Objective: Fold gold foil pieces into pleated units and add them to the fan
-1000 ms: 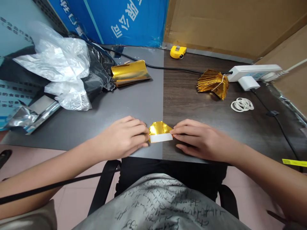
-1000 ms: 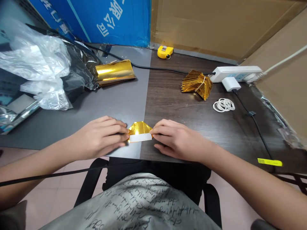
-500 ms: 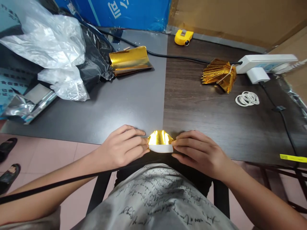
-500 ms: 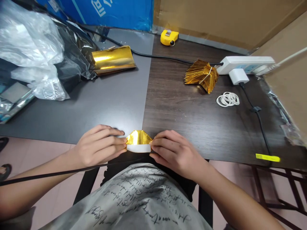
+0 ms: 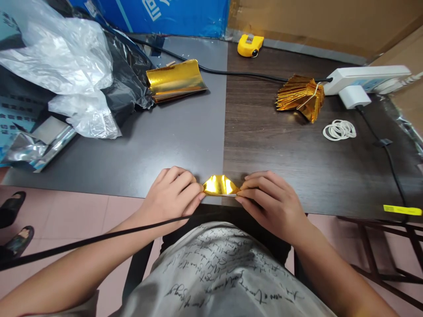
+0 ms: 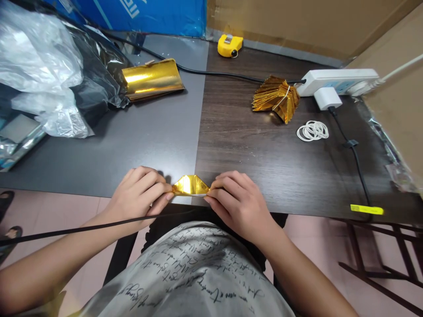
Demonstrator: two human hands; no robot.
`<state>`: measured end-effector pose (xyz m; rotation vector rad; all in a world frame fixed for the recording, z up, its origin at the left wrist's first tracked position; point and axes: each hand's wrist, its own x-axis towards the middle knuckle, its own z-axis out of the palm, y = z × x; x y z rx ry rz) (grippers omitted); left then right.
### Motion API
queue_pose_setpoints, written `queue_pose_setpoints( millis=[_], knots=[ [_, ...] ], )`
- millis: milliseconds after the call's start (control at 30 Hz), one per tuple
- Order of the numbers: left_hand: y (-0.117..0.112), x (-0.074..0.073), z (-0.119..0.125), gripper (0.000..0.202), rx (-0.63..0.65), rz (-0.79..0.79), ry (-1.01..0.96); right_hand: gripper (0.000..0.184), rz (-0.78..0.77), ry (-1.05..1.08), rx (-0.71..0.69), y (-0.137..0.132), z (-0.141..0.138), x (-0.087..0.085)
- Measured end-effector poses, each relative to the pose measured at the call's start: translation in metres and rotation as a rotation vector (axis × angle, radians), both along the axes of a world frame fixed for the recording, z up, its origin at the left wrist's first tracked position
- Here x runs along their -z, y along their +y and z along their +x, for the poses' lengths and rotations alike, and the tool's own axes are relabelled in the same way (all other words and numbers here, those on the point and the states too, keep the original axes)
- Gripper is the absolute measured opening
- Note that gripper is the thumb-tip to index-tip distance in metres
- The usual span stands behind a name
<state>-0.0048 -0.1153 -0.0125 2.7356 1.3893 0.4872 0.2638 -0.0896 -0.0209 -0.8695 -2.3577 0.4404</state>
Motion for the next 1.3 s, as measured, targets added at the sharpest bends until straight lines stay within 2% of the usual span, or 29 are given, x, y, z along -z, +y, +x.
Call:
queue_pose_setpoints(
  millis=[200, 400, 633, 767, 1300],
  knots=[
    [-0.002, -0.002, 0.004, 0.006, -0.058, 0.003, 0.02, 0.006, -0.003, 0.06, 0.151, -0.005, -0.005, 0.003],
    [-0.002, -0.004, 0.007, 0.01, -0.159, -0.104, -0.059, 0.01, 0.027, 0.081, 0.263, -0.009, -0.011, 0.005],
    [-0.001, -0.005, 0.011, 0.01, -0.185, -0.086, -0.063, 0.013, 0.03, 0.089, 0.348, -0.014, -0.017, 0.006],
    [-0.001, -0.004, 0.011, 0.013, -0.219, -0.133, -0.06, 0.013, 0.038, 0.075, 0.407, -0.018, -0.021, 0.008],
    [0.002, -0.008, 0.009, 0.016, -0.322, -0.257, -0.182, 0.018, 0.081, 0.057, 0.475, -0.02, -0.028, 0.009]
  ],
)
